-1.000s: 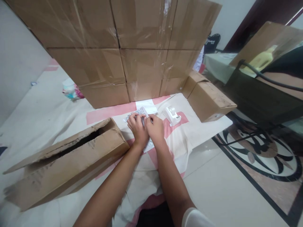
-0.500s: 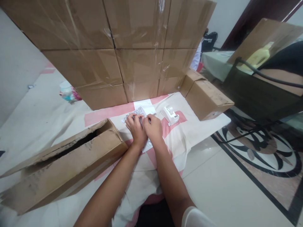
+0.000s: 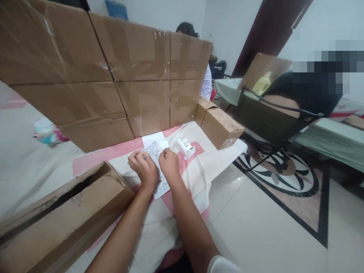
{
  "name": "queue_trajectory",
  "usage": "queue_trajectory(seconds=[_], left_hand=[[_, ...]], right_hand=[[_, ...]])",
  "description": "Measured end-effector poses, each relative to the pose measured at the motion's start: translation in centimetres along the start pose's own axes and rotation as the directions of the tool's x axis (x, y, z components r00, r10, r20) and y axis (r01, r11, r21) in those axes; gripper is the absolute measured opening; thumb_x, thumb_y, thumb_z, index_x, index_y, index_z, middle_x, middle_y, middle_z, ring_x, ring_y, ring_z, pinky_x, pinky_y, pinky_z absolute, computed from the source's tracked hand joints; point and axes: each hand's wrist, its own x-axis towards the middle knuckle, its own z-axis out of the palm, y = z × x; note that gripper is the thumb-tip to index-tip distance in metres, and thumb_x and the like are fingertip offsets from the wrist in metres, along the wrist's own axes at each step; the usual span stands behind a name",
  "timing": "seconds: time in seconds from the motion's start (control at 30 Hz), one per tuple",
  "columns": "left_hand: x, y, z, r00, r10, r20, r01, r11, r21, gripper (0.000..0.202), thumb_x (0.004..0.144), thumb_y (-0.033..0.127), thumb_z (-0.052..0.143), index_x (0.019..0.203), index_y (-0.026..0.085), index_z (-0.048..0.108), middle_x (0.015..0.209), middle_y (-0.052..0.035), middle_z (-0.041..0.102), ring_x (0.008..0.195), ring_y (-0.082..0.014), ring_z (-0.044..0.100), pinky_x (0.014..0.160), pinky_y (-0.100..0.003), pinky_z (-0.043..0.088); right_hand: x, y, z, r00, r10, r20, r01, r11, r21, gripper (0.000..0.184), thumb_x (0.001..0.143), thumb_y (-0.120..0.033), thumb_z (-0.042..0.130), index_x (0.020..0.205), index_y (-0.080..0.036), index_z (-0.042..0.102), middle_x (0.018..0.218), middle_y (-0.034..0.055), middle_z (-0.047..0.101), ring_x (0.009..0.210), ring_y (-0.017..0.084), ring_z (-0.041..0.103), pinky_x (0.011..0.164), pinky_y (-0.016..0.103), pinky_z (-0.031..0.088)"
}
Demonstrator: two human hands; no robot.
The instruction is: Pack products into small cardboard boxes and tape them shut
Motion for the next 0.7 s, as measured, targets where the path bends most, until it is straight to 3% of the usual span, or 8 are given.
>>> queue_trajectory(seconds=[0.2, 0.43, 0.7], left_hand=[[-0.2, -0.2, -0.1, 0.992, 0.082, 0.092, -0.088, 0.994, 0.059, 0.035, 0.096, 0.042, 0.053, 0.120, 0.018, 0.063, 0.133, -0.0175, 0.050, 0.120, -0.0343, 0.046, 0.106, -0.054, 0.036], [0.0, 0.0, -0.3, 0.993, 0.027, 0.116, -0.036, 0.996, 0.080, 0.026, 0.099, 0.036, 0.047, 0.102, 0.018, 0.067, 0.129, -0.0171, 0.052, 0.116, -0.0341, 0.047, 0.102, -0.053, 0.039], [0.1, 0.0, 0.0, 0.996, -0.038, 0.078, 0.035, 0.998, 0.046, 0.018, 0.096, 0.031, 0.049, 0.096, 0.018, 0.062, 0.126, -0.0158, 0.053, 0.118, -0.0331, 0.048, 0.105, -0.053, 0.038]], right_hand=[[0.0, 0.5, 0.4, 0.996, -0.081, 0.042, 0.081, 0.997, 0.016, 0.022, 0.094, -0.024, 0.047, 0.073, -0.022, 0.055, 0.072, 0.0005, 0.064, 0.069, 0.016, 0.057, 0.066, 0.026, 0.035], [-0.3, -0.3, 0.3, 0.993, -0.094, 0.074, 0.093, 0.996, 0.016, 0.023, 0.094, -0.022, 0.047, 0.071, -0.022, 0.053, 0.070, -0.0003, 0.062, 0.067, 0.015, 0.055, 0.065, 0.026, 0.033], [0.3, 0.9, 0.7, 0.997, -0.038, 0.063, 0.038, 0.999, 0.008, 0.020, 0.094, -0.022, 0.051, 0.078, -0.022, 0.061, 0.080, 0.0024, 0.070, 0.076, 0.018, 0.061, 0.071, 0.027, 0.038]])
